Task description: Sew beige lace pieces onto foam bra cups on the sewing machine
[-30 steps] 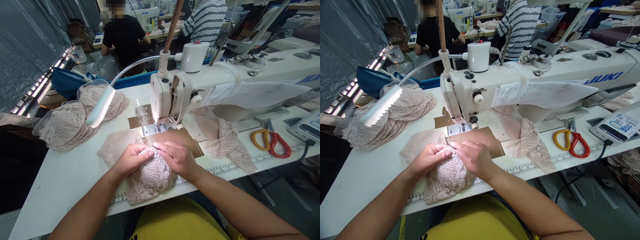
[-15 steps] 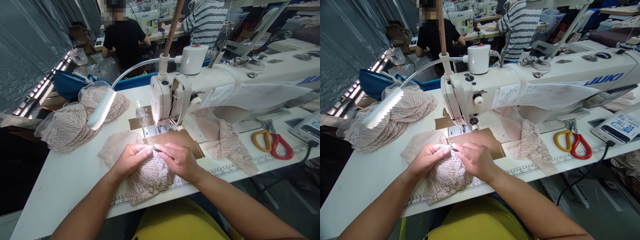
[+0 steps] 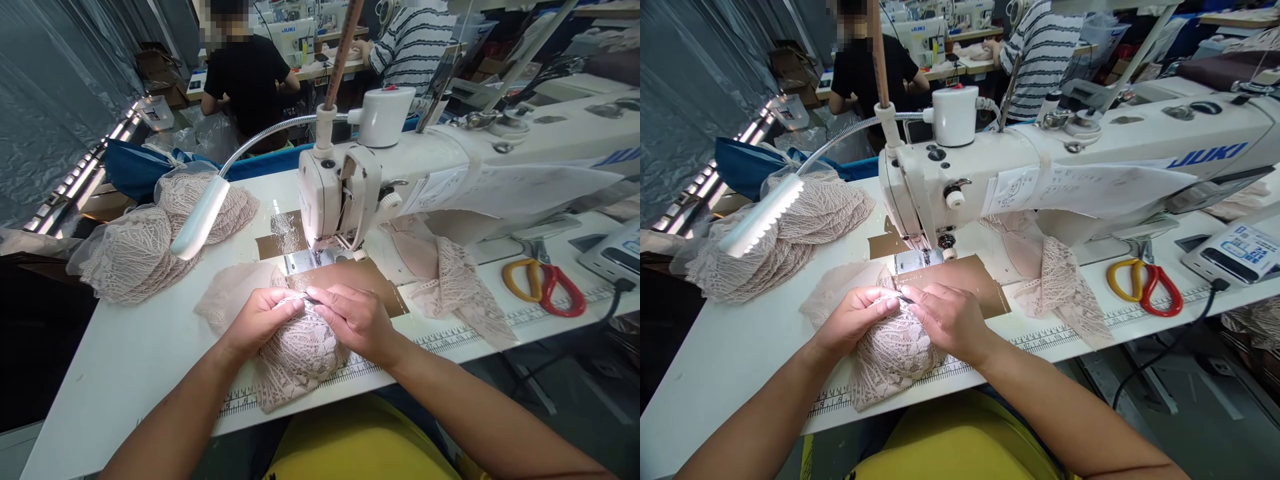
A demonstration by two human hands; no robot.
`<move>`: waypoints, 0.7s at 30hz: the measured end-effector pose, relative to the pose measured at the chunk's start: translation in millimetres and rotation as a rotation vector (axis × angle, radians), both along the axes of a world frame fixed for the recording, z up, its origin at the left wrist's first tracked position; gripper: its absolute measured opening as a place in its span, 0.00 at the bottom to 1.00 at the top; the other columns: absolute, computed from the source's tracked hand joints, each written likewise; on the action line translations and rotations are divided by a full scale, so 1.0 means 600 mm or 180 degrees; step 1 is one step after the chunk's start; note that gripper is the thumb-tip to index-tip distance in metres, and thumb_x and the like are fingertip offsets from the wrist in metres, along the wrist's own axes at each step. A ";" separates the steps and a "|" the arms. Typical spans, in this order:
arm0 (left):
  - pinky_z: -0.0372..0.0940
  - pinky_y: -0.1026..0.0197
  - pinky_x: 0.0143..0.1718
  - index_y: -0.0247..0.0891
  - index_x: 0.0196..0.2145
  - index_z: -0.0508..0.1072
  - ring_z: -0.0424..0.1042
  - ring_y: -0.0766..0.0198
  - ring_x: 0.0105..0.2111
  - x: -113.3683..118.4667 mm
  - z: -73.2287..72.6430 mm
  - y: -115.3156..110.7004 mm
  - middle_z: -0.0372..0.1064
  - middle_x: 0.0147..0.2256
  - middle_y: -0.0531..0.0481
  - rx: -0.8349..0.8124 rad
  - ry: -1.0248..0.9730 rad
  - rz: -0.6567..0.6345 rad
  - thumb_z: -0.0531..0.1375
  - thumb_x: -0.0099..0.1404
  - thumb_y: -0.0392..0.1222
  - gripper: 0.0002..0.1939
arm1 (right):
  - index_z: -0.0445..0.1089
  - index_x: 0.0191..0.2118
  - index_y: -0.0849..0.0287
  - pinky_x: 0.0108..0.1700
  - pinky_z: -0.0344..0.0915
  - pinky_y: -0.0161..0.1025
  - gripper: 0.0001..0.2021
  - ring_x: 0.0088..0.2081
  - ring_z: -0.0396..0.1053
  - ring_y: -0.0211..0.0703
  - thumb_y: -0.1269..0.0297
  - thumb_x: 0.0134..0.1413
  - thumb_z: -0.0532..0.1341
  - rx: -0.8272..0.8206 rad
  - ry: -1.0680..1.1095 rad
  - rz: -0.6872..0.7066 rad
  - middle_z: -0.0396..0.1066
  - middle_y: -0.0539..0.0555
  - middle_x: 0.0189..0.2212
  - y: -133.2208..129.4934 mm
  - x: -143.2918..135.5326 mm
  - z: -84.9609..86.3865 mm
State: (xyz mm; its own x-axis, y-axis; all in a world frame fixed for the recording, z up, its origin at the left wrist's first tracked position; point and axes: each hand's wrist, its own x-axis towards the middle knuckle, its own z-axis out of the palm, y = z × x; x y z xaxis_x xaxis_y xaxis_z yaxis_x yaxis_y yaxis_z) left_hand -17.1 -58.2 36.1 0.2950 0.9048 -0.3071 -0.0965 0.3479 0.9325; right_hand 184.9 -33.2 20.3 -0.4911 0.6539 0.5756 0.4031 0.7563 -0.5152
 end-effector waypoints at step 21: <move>0.67 0.60 0.39 0.32 0.44 0.78 0.74 0.57 0.36 0.001 0.004 0.000 0.77 0.35 0.43 -0.0006 0.0030 0.0025 0.64 0.61 0.47 0.18 | 0.71 0.51 0.62 0.34 0.69 0.36 0.14 0.32 0.71 0.39 0.68 0.61 0.57 0.0128 -0.0057 -0.0107 0.75 0.55 0.33 0.001 0.002 -0.002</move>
